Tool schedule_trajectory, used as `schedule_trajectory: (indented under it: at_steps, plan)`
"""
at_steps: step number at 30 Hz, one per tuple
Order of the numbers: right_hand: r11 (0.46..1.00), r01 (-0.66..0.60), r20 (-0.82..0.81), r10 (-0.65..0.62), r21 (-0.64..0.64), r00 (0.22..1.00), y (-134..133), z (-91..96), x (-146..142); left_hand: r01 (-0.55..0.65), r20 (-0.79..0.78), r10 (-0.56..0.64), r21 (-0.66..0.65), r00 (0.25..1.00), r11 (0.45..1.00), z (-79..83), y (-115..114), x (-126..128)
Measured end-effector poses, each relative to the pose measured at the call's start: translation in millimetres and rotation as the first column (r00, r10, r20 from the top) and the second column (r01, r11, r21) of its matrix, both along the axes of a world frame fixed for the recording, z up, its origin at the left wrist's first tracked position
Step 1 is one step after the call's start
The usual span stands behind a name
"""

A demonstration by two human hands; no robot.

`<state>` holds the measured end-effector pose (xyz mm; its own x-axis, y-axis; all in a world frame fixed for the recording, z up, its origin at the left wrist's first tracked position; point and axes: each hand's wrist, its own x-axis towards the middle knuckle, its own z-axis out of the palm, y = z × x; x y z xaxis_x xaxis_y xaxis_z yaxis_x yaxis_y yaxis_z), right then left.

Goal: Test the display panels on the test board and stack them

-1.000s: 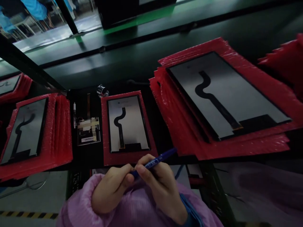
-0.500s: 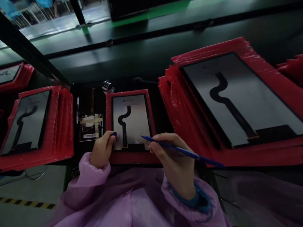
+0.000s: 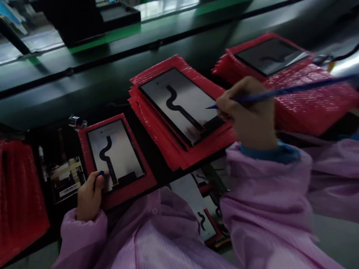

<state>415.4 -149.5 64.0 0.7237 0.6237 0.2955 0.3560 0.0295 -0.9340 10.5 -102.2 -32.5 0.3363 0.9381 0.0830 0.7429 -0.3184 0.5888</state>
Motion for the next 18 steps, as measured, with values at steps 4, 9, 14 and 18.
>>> schedule_trajectory:
  at_steps: [4, 9, 14, 18]
  plan:
    - [0.994, -0.095, -0.144, 0.086, -0.057, 0.986, 15.9, -19.1, 21.7, -0.024, -0.003, 0.024, 0.002, 1.0, 1.0, 3.4, 2.0, 0.6]
    - [0.988, -0.119, -0.092, 0.11, -0.094, 0.99, 6.9, -23.1, 19.0, -0.053, -0.017, 0.053, 0.002, 0.998, 0.999, 4.2, 2.2, 0.2]
    - [0.988, -0.076, -0.022, 0.074, -0.132, 0.997, 8.7, -22.4, 17.3, -0.058, -0.031, 0.058, 0.002, 0.998, 0.998, 3.1, 3.8, -0.1]
    - [0.989, -0.148, -0.022, 0.148, -0.008, 0.989, 8.2, -26.8, 22.7, -0.055, 0.02, 0.055, 0.014, 0.998, 0.998, 2.8, 1.2, -3.6]
